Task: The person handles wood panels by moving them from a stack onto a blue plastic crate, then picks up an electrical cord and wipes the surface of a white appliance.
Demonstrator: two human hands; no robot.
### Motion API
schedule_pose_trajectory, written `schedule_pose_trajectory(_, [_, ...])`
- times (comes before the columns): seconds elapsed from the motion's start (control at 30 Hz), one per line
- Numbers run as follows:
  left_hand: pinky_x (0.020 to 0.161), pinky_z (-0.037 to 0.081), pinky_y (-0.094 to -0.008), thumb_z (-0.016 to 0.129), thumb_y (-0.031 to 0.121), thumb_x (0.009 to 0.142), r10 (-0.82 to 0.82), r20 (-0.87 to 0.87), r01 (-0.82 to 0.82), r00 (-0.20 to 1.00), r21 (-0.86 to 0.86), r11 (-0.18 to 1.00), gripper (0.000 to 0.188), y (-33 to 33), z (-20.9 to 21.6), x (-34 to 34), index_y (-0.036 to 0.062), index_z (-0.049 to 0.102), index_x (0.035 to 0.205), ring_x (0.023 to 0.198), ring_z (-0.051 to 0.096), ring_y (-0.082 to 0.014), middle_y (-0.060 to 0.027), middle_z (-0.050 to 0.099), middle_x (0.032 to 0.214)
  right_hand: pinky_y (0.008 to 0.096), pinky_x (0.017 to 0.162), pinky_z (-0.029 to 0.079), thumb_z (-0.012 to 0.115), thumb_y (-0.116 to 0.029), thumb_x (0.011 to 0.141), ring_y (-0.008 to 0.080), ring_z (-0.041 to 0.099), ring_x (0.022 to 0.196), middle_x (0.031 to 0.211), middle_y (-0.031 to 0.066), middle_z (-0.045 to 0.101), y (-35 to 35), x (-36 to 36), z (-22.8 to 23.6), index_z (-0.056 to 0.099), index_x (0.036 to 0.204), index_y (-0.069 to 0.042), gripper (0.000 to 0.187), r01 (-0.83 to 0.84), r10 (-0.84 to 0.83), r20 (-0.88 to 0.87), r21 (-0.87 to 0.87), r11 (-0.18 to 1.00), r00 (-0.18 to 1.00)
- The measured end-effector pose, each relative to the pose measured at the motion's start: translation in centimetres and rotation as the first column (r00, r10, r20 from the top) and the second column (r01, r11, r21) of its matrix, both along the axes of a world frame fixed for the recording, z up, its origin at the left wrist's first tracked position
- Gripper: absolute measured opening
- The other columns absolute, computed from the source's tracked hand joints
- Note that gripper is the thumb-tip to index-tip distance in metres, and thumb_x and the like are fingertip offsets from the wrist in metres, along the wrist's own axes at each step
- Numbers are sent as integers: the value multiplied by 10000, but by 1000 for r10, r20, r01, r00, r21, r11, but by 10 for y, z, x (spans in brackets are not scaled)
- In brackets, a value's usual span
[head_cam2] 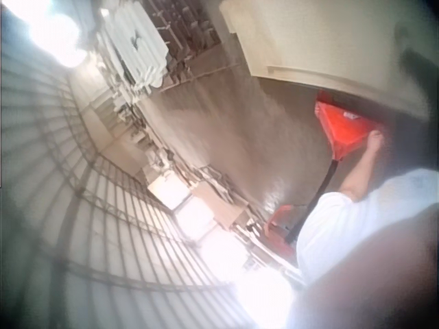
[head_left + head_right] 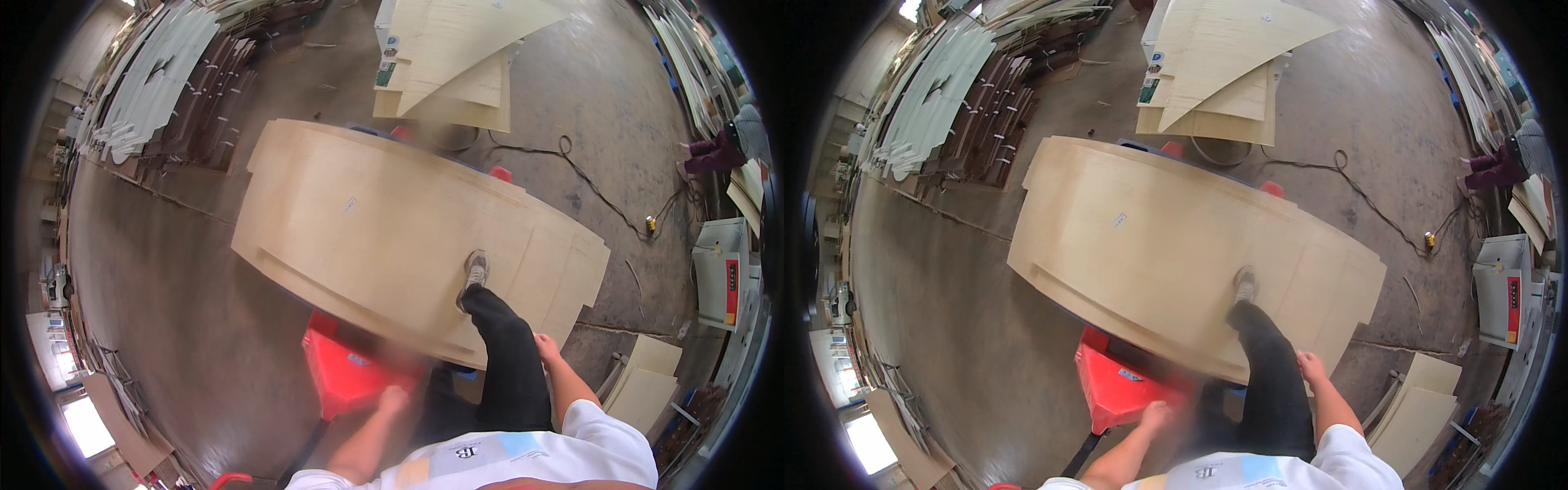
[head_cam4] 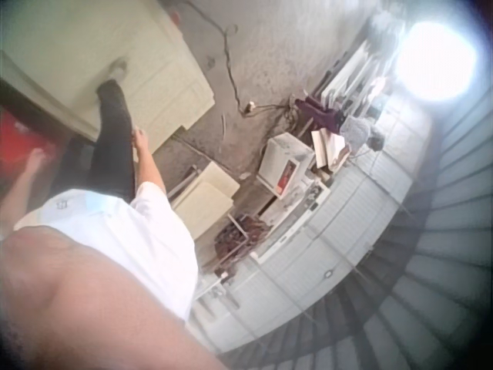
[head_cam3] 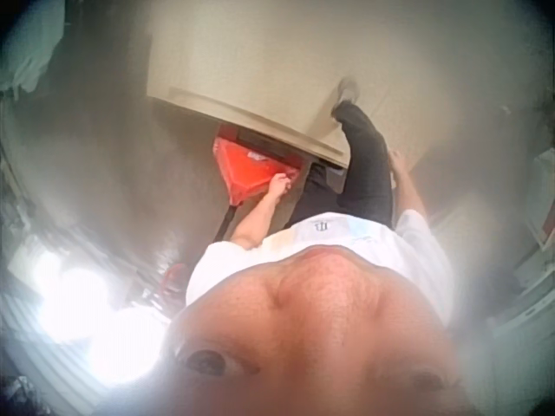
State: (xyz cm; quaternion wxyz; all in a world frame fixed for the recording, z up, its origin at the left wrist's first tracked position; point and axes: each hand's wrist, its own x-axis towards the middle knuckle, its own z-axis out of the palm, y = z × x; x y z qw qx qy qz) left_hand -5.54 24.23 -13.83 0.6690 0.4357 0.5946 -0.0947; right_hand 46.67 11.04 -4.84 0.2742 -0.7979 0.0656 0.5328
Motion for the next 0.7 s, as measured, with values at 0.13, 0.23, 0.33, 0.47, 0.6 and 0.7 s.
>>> schedule_pose_trajectory(0.13, [526,489,-320,559,57,907,357,-106,-367,928,-101,925,246,36,61,36,48,510,1148,651,612,-185,-86,627,791,364,813,518,614,-367,926,223,653,935,1036,157,705,-115,-43,-58,656,1113,38,448,-177,173,116,30,984,978])
schedule_pose_trajectory(0.23, [463,445,-308,525,123,909,527,405,-447,747,-280,849,131,31,14,34,85,569,791,561,563,-169,-49,570,667,352,828,510,627,-322,909,193,637,949,1040,161,709,-135,-73,-35,648,1145,47,438,-151,160,-50,146,978,986])
schedule_pose_trajectory(0.33, [625,510,-282,563,81,927,409,161,-390,898,-135,911,336,38,41,80,-3,561,1252,719,621,-146,-63,669,886,362,786,508,579,-303,946,196,631,858,938,122,700,-142,-103,22,665,1083,16,358,-52,56,-14,171,984,998])
schedule_pose_trajectory(0.47, [636,519,-285,567,148,957,195,109,-185,975,-93,978,295,32,43,97,33,576,1229,743,651,-144,-80,692,931,354,787,504,525,-302,981,210,629,837,945,100,693,-178,-97,32,661,1100,-10,344,-576,485,483,49,816,729])
schedule_pose_trajectory(0.6, [626,521,-294,549,203,979,289,21,-281,957,-180,943,272,-17,-19,72,48,586,1200,733,653,-147,-77,687,925,321,853,489,544,-292,987,182,639,936,1026,84,684,-104,-101,89,635,1133,-15,326,43,-70,342,85,995,937])
schedule_pose_trajectory(0.7, [628,522,-293,544,232,975,237,-78,-249,968,-217,944,272,-46,-52,89,53,594,1174,746,653,-162,-74,681,930,292,850,495,598,-261,967,151,640,928,1002,53,683,-162,-124,52,626,1129,-22,290,-160,111,444,74,984,889])
